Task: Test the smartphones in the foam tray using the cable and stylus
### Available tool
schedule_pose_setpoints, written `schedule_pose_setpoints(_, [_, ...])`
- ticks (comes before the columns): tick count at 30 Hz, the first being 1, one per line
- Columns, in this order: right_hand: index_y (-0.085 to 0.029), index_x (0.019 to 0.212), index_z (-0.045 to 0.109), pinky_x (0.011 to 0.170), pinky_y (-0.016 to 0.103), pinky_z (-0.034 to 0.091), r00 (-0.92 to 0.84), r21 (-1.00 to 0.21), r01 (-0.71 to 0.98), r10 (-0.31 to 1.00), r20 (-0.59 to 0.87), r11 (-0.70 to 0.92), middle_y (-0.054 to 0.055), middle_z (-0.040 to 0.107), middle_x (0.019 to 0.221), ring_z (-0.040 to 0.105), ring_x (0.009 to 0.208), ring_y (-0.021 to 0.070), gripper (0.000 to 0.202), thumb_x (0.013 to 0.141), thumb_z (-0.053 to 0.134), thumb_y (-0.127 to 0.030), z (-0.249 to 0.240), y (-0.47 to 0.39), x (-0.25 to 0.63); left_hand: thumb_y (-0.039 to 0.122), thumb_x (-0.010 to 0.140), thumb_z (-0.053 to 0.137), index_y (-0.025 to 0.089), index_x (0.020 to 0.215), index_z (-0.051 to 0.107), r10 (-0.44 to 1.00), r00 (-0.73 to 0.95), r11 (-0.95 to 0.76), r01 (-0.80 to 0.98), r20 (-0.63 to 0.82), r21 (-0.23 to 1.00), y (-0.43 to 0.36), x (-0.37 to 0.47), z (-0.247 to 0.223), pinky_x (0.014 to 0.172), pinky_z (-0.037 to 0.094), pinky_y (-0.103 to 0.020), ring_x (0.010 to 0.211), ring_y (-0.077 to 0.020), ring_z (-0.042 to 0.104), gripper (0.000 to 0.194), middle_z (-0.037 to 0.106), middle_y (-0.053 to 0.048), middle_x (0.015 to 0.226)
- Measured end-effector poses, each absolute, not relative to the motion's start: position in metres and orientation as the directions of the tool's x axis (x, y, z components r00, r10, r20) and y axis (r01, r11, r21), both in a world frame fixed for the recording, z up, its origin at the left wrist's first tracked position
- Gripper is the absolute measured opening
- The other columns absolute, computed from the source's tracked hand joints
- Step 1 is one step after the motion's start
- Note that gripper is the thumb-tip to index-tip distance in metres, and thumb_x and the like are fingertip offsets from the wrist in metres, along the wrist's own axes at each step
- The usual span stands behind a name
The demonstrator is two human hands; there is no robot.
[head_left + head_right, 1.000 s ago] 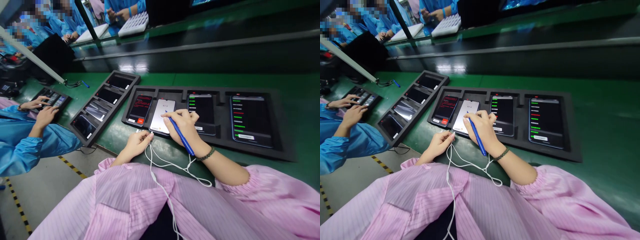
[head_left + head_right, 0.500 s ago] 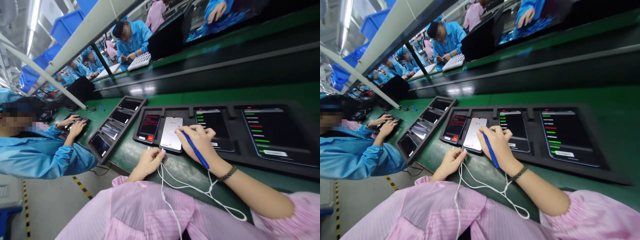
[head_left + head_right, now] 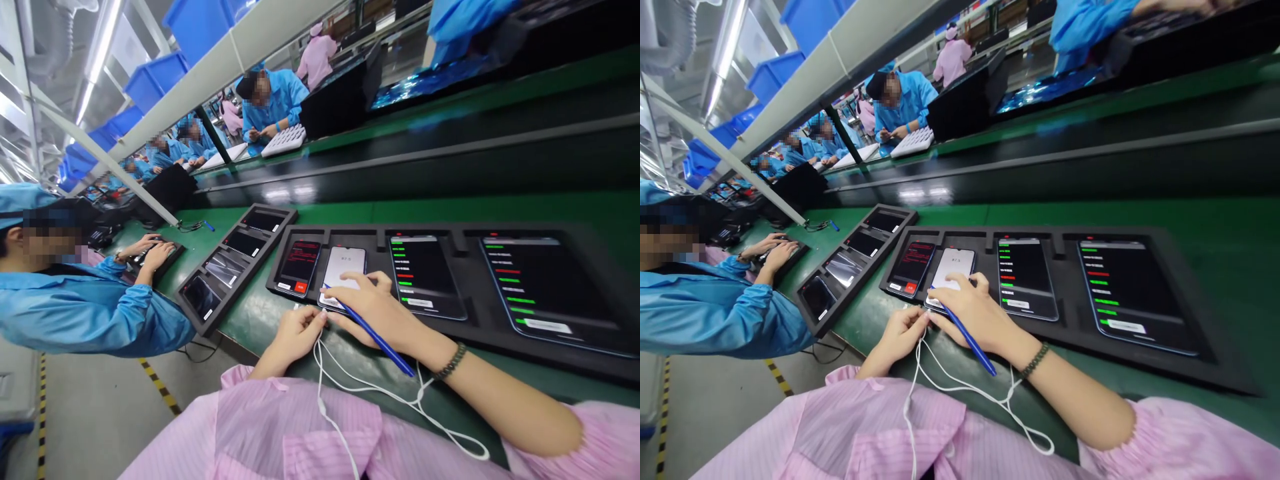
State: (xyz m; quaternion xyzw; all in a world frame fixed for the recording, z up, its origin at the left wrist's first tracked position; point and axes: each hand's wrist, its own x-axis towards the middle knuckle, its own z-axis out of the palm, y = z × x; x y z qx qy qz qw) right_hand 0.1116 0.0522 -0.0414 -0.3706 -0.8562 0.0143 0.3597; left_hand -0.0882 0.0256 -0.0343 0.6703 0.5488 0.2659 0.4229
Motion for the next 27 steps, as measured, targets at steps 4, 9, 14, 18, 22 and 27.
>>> schedule_pose_setpoints(4, [-0.023,0.087,0.073,0.091,0.046,0.025,-0.291,-0.419,0.634,0.703,0.649,0.650,0.007,0.072,0.090,0.061,0.099,0.0259,0.028,0.098,0.049,-0.033,-0.040,0.055,0.113,0.071,0.086,0.046,0.018,0.074,0.058,0.955,0.261,-0.021,0.534,-0.141,0.845,0.026,-0.090,-0.033,0.050,0.028,-0.024,0.052,-0.0101,0.040,0.056,0.045,0.004,0.054])
schedule_pose_setpoints(9, [-0.024,0.082,0.072,0.092,0.045,0.025,-0.092,-0.613,0.606,0.810,0.579,0.507,0.004,0.069,0.085,0.060,0.095,0.0222,0.037,0.101,0.042,-0.035,-0.040,0.054,0.121,0.072,0.085,0.049,0.018,0.074,0.057,0.956,0.250,-0.003,0.525,-0.151,0.851,0.028,-0.089,-0.030,0.051,0.029,-0.023,0.052,-0.0096,0.041,0.056,0.045,0.004,0.055])
schedule_pose_setpoints(14, [-0.024,0.086,0.073,0.093,0.046,0.025,-0.070,-0.643,0.583,0.819,0.569,0.496,0.005,0.070,0.090,0.060,0.099,0.0244,0.032,0.098,0.046,-0.036,-0.037,0.050,0.122,0.073,0.084,0.052,0.019,0.074,0.055,0.956,0.258,-0.001,0.482,-0.140,0.876,0.028,-0.087,-0.029,0.051,0.030,-0.023,0.051,-0.0089,0.040,0.055,0.044,0.005,0.054])
schedule_pose_setpoints(18, [-0.024,0.078,0.073,0.092,0.047,0.026,-0.033,-0.656,0.568,0.810,0.585,0.497,0.005,0.069,0.087,0.061,0.097,0.0240,0.035,0.097,0.044,-0.033,-0.036,0.049,0.121,0.070,0.085,0.053,0.018,0.076,0.055,0.963,0.236,-0.005,0.492,-0.128,0.871,0.027,-0.088,-0.032,0.049,0.026,-0.022,0.049,-0.0079,0.036,0.053,0.043,0.006,0.053])
schedule_pose_setpoints(22, [-0.024,0.070,0.071,0.091,0.048,0.026,-0.059,-0.636,0.555,0.788,0.613,0.536,0.004,0.068,0.083,0.061,0.096,0.0234,0.038,0.096,0.043,-0.029,-0.038,0.050,0.123,0.059,0.088,0.056,0.018,0.078,0.056,0.978,0.191,-0.039,0.571,-0.087,0.820,0.026,-0.087,-0.036,0.049,0.026,-0.021,0.048,-0.0076,0.037,0.042,0.044,0.007,0.052])
schedule_pose_setpoints(27, [-0.025,0.078,0.073,0.091,0.049,0.026,-0.149,-0.507,0.612,0.719,0.679,0.606,0.004,0.071,0.086,0.061,0.097,0.0252,0.028,0.093,0.051,-0.031,-0.041,0.048,0.124,0.044,0.095,0.054,0.020,0.081,0.059,0.985,0.172,-0.117,0.692,-0.006,0.713,0.022,-0.081,-0.036,0.052,0.029,-0.022,0.050,-0.0099,0.044,0.029,0.047,0.006,0.052])
